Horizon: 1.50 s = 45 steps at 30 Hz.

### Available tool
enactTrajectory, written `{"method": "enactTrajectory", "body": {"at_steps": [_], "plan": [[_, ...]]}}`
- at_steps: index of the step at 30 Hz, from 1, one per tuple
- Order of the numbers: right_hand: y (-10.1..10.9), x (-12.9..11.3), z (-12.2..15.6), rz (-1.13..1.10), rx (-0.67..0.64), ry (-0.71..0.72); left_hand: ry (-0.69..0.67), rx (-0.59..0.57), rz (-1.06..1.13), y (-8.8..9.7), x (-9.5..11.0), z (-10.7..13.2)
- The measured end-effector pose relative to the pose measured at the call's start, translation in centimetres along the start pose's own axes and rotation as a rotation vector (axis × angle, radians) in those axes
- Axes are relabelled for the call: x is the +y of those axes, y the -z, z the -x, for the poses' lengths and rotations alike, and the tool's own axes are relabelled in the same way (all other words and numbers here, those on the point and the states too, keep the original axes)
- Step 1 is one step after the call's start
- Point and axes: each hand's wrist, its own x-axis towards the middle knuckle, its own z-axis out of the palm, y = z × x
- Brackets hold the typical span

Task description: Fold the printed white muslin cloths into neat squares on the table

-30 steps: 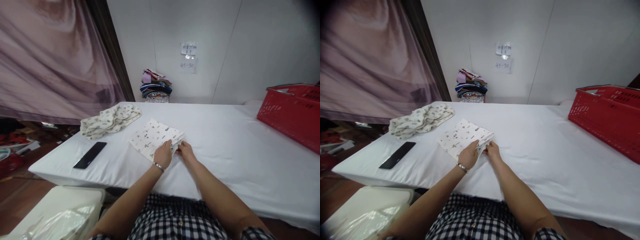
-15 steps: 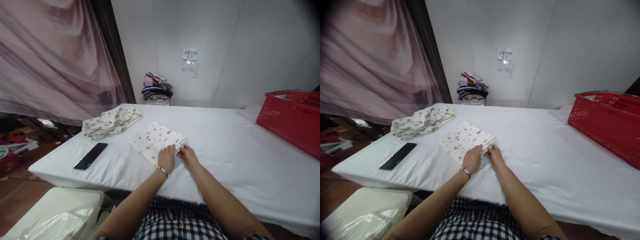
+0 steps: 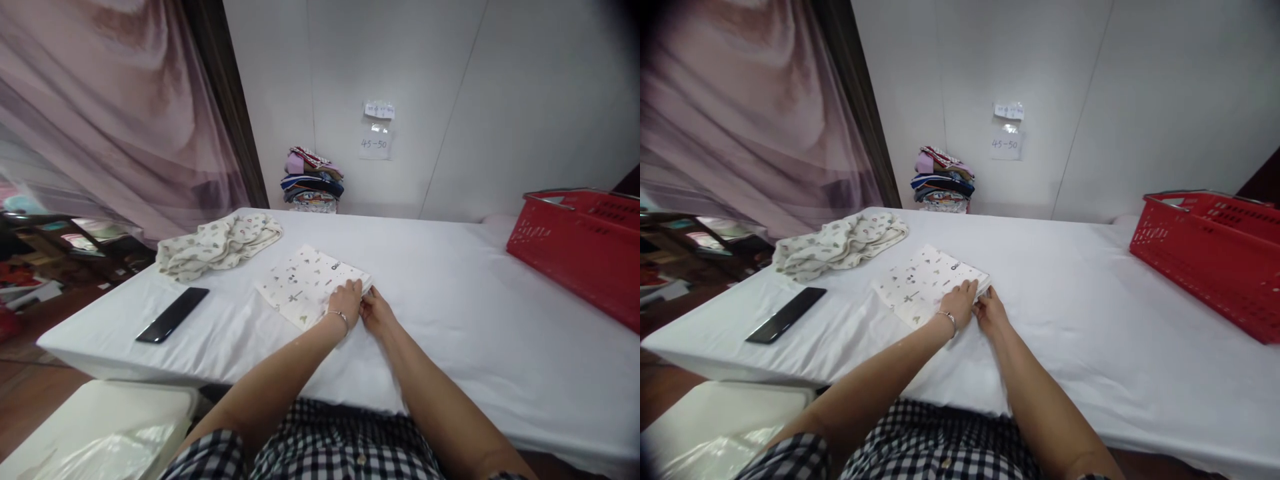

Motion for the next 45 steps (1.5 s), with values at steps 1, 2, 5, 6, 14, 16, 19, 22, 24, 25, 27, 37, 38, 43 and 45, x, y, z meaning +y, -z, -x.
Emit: {"method": "enactTrajectory", "body": {"at_steps": [1,2,5,6,14,16,19,22,24,25,27,37,38,43,45], "plan": [[0.0,0.0,0.0,-0.001,-0.003,0.001,0.006,-0.028,0.028,0.1,-0.2,-0.3],[0.1,0.0,-0.1,0.004,-0.003,-0.002,0.013,-0.044,0.057,0.2,-0.5,-0.6],[0.1,-0.1,-0.3,0.034,0.017,-0.014,0.054,-0.016,0.137,0.4,-1.8,-0.9],[0.0,0.0,-0.4,0.049,0.031,-0.014,0.071,0.001,0.159,0.4,-2.2,-0.9],[-0.7,0.5,-0.8,0.148,0.137,0.081,0.1,0.041,0.204,-0.2,-2.4,-0.5],[-0.6,0.7,-0.8,0.157,0.167,0.126,0.102,0.063,0.203,-0.3,-2.5,-0.5],[-0.5,0.9,-0.7,0.171,0.193,0.174,0.13,0.106,0.209,-0.2,-2.6,-0.4],[-0.5,1.1,-0.6,0.199,0.224,0.209,0.162,0.108,0.194,-0.3,-2.2,-0.1],[-0.6,1.1,-0.4,0.199,0.233,0.214,0.133,0.093,0.15,-0.7,-1.6,0.2],[-0.7,1.0,-0.3,0.19,0.223,0.21,0.108,0.088,0.12,-1.0,-1.2,0.3],[-0.7,0.7,0.0,0.166,0.188,0.193,0.063,0.086,0.061,-1.6,-0.6,0.4],[-0.2,-0.4,-0.1,0.24,0.211,0.156,0.003,0.05,0.025,-2.2,0.2,1.3],[0.0,-0.3,-0.3,0.279,0.224,0.185,-0.012,0.054,0.045,-2.1,0.0,1.4],[0.6,-0.3,-0.9,0.356,0.186,0.196,-0.031,0.069,0.21,-0.5,-1.3,0.6],[0.7,-0.4,-1.1,0.327,0.179,0.165,-0.021,0.1,0.228,0.2,-1.5,-0.4]]}}
